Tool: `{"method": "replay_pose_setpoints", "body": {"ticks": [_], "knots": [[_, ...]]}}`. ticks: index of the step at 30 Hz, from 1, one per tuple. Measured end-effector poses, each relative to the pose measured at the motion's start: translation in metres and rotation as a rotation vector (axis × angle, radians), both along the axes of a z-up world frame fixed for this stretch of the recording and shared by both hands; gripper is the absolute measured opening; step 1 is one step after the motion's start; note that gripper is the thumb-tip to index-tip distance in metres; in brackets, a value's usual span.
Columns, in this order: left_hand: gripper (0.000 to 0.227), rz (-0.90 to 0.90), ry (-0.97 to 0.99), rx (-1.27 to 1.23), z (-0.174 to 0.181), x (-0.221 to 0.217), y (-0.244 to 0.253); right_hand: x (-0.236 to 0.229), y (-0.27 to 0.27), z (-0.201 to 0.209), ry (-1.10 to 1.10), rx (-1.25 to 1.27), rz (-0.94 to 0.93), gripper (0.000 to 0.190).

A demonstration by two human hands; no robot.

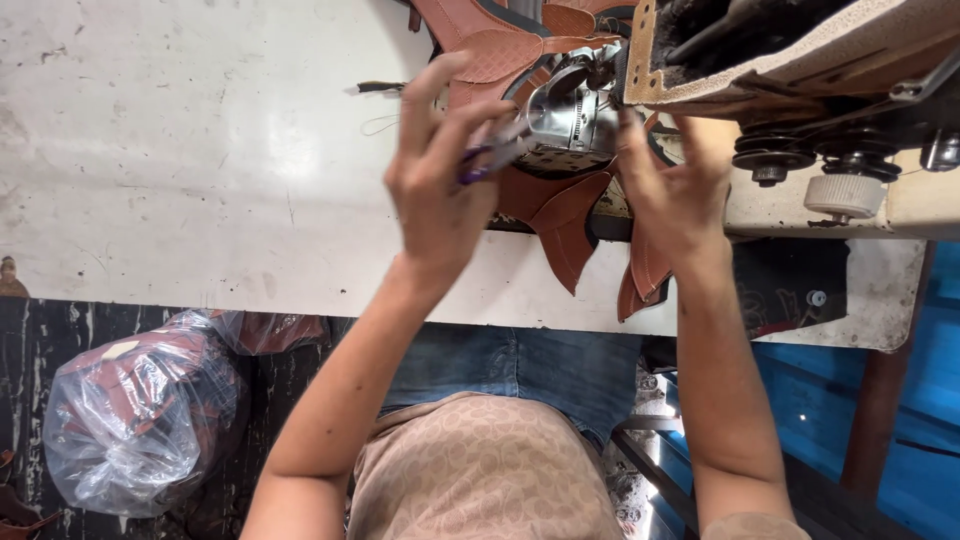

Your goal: Sewing together leather components to form shoe uppers using an industrial sewing machine.

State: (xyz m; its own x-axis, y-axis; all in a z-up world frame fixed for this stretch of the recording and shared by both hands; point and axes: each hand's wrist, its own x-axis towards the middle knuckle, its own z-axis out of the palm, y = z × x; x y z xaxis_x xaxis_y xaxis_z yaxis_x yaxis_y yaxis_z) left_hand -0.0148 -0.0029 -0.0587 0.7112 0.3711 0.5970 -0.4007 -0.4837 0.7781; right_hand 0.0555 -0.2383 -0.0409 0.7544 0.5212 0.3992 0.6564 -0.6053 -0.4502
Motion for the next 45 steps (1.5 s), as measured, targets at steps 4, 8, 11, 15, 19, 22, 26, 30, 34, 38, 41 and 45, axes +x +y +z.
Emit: {"method": "replay_pose_setpoints", "body": {"ticks": [4,8,11,15,19,22,26,30,34,38,41,45], "knots": [[0.022,0.036,0.132,0.047,-0.020,-0.024,0.030,-0.016,0.000,0.015,0.278,0.198,-0.332,0.015],[0.043,0.060,0.404,0.007,-0.011,-0.047,0.033,-0.028,-0.007,0.022,0.112,0.370,-0.190,0.009],[0.048,-0.022,0.143,0.370,0.013,-0.046,0.007,-0.035,-0.012,0.032,0.319,0.567,-0.157,0.011],[0.060,-0.072,-0.012,0.556,0.041,-0.027,-0.012,-0.041,-0.005,0.055,0.332,0.575,-0.049,0.011],[0.058,-0.194,0.002,0.707,0.053,-0.010,-0.030,-0.048,0.001,0.072,0.359,0.574,-0.016,0.014],[0.054,-0.291,0.034,0.757,0.065,-0.011,-0.038,-0.047,-0.004,0.071,0.456,0.621,-0.029,0.012],[0.047,-0.386,0.122,0.630,0.068,-0.020,-0.036,-0.047,-0.007,0.068,0.533,0.633,-0.011,0.006],[0.042,-0.382,0.148,0.552,0.060,-0.024,-0.031,-0.048,-0.003,0.070,0.614,0.682,0.013,0.005],[0.041,-0.406,0.240,0.483,0.071,-0.034,-0.024,-0.049,0.003,0.079,0.669,0.731,-0.032,0.010],[0.030,-0.386,0.190,-0.005,0.069,-0.042,-0.028,-0.052,0.002,0.072,0.671,0.744,-0.031,0.008],[0.028,-0.568,0.383,-0.423,0.079,-0.042,-0.034,-0.057,0.015,0.082,0.706,0.773,-0.008,0.007],[0.018,-0.485,0.273,-0.406,0.064,-0.042,-0.039,-0.061,0.028,0.084,0.674,0.726,-0.002,0.005]]}}
